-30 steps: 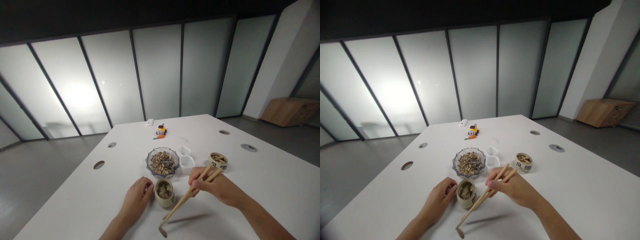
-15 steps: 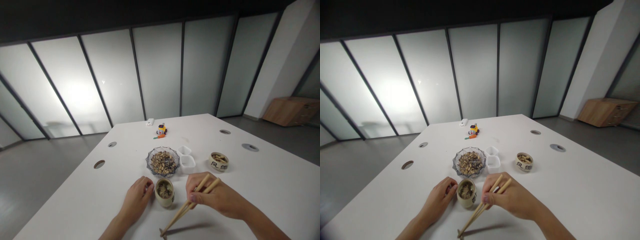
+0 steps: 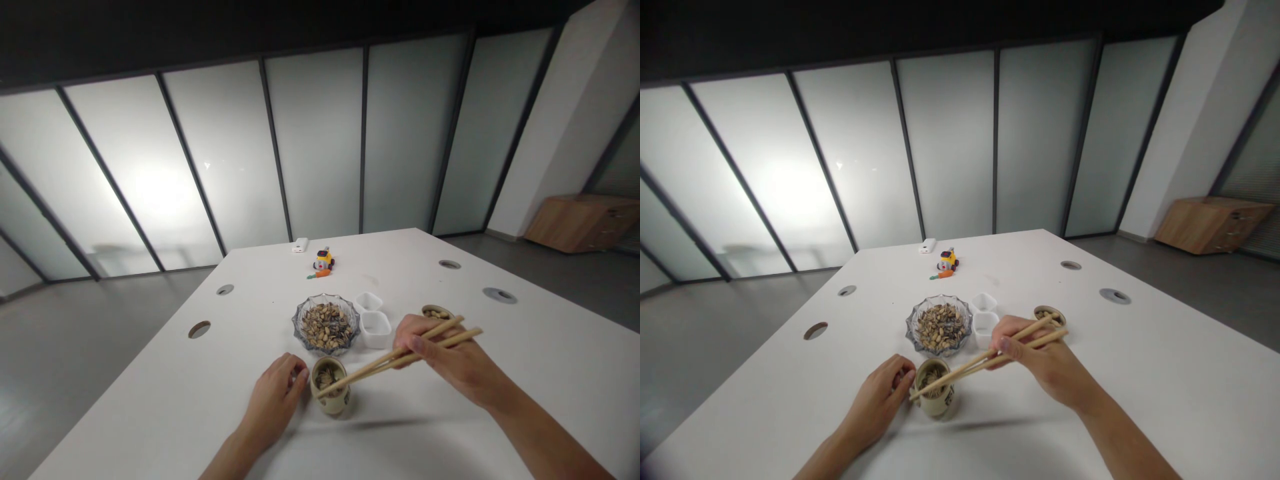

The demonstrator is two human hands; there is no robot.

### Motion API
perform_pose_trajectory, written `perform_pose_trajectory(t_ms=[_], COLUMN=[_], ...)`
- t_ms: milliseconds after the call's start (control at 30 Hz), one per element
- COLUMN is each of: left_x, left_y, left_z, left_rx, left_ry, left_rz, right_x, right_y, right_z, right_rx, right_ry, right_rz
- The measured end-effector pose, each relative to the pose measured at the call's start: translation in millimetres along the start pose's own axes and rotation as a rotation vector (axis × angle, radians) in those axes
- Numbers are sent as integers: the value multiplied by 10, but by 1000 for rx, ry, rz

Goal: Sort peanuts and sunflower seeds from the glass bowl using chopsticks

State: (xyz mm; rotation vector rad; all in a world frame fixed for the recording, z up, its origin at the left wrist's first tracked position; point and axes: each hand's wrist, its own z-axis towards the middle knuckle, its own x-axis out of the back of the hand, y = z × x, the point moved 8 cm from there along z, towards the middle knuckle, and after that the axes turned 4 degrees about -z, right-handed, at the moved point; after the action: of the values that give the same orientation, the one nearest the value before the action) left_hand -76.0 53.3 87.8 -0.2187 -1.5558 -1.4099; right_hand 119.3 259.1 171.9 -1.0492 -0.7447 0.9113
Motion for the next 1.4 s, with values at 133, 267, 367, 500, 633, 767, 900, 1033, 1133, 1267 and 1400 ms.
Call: perform_pose_trajectory(t_ms=[133,267,367,500,633,767,900,1033,1133,1267,1400], left_x=[-8,-8,-8,-5,-7,-11,-9,-10,-14,-16,-6], left_y=[-16,-17,-17,-21,-21,-14,-11,-25,-25,-20,-15], left_z=[9,14,13,6,3,6,4,-3,2,11,1], left_rx=[2,-2,-6,-3,1,6,-1,7,8,4,6], left_ry=[1,5,0,-4,-1,-5,-6,-2,-4,-6,-3], left_rz=[5,7,8,9,13,11,1,3,10,11,10], right_x=[162,146,159,116,-81,-302,-416,-446,-457,-433,-281], right_y=[-14,6,92,202,180,221,308,367,386,392,420], right_z=[20,40,50,51,37,33,60,97,108,96,91], right_rx=[-3,-12,3,47,188,272,272,251,236,212,157], right_ry=[83,160,283,386,378,330,320,334,338,364,402], right_rz=[-83,-192,-173,-256,-443,-426,-397,-387,-385,-386,-286])
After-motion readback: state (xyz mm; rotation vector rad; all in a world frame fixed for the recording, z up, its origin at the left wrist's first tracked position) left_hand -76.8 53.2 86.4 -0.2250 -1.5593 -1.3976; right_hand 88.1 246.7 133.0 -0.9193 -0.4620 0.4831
